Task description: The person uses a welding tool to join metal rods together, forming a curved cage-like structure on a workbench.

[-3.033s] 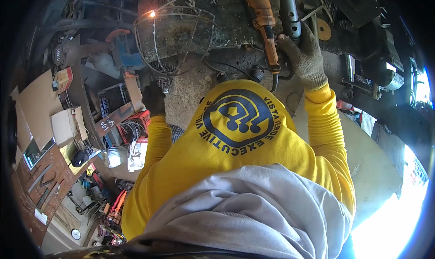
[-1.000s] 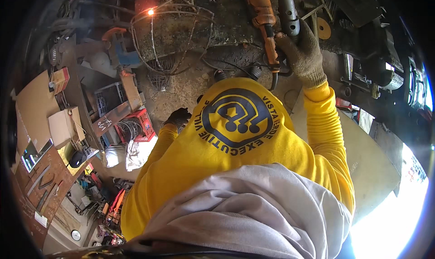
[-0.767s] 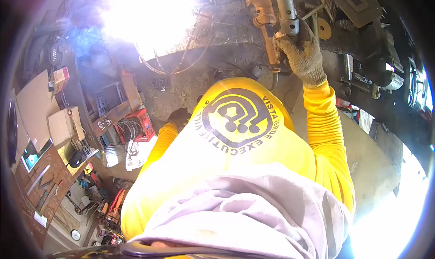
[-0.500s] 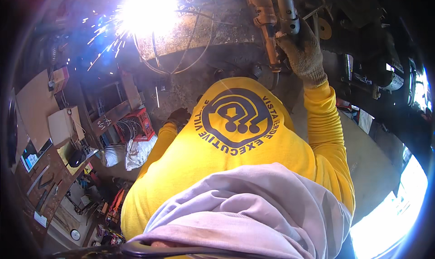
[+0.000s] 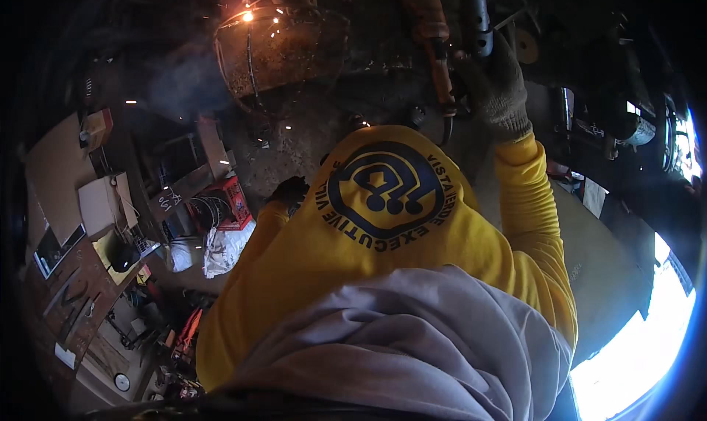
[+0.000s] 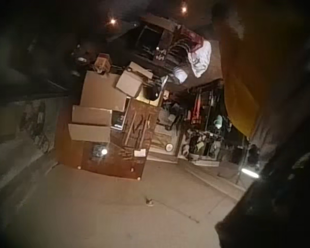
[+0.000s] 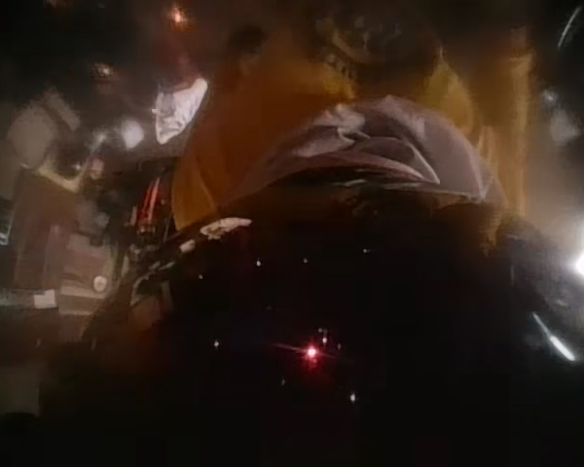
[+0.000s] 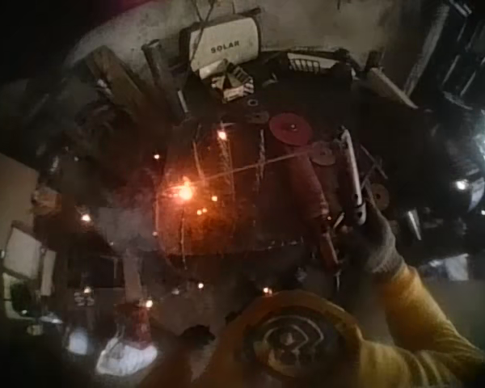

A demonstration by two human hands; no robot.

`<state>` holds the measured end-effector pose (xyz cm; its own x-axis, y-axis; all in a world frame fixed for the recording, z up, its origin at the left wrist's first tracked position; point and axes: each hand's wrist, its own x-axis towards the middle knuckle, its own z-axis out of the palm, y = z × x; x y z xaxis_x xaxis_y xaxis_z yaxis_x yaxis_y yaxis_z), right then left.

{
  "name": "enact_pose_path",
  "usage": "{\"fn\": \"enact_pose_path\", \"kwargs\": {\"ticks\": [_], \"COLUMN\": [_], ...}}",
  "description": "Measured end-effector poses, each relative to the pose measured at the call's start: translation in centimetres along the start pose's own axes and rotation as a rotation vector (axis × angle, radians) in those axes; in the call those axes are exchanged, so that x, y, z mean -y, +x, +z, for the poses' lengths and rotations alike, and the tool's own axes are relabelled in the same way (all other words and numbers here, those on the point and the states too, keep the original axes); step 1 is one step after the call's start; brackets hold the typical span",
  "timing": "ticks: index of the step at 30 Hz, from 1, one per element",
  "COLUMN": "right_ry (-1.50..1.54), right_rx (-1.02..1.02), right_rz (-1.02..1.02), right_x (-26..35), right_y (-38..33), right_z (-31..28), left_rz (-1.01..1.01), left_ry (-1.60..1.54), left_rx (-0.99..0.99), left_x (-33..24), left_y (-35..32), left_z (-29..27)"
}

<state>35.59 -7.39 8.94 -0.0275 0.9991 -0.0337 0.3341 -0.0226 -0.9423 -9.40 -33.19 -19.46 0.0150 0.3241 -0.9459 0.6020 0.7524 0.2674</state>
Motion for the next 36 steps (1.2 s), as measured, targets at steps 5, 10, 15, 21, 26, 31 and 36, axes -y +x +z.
{"fn": "enact_pose_path", "kwargs": {"ticks": [5, 10, 15, 21, 26, 31, 36], "right_ry": [0.003, 0.083, 0.097, 0.134, -0.062, -0.064, 0.245], "right_rx": [0.035, 0.047, 0.075, 0.091, 0.100, 0.076, 0.199], "right_rz": [0.036, 0.125, 0.106, 0.129, -0.162, -0.159, -0.086], "right_x": [0.4, 1.4, 0.3, 1.0, -1.1, -0.9, -2.0], "right_y": [-0.2, -0.3, -0.2, 0.0, 0.5, 0.7, 0.4], "right_z": [0.1, 0.1, -0.1, -0.1, -0.2, -0.4, -0.4], "left_rz": [-0.064, 0.026, 0.106, 0.390, -0.060, -0.112, -0.071], "left_ry": [0.150, 0.215, 0.309, 0.677, 0.156, 0.111, 0.085], "left_rx": [0.122, 0.138, 0.044, 0.116, 0.096, 0.092, 0.133], "left_x": [-1.3, -0.6, -1.7, 3.7, -0.1, -2.5, 0.6], "left_y": [0.7, 0.7, -0.6, 3.5, 1.9, -0.2, 2.6], "left_z": [-0.3, -0.3, -0.6, -0.5, 0.5, -0.2, 1.4]}}
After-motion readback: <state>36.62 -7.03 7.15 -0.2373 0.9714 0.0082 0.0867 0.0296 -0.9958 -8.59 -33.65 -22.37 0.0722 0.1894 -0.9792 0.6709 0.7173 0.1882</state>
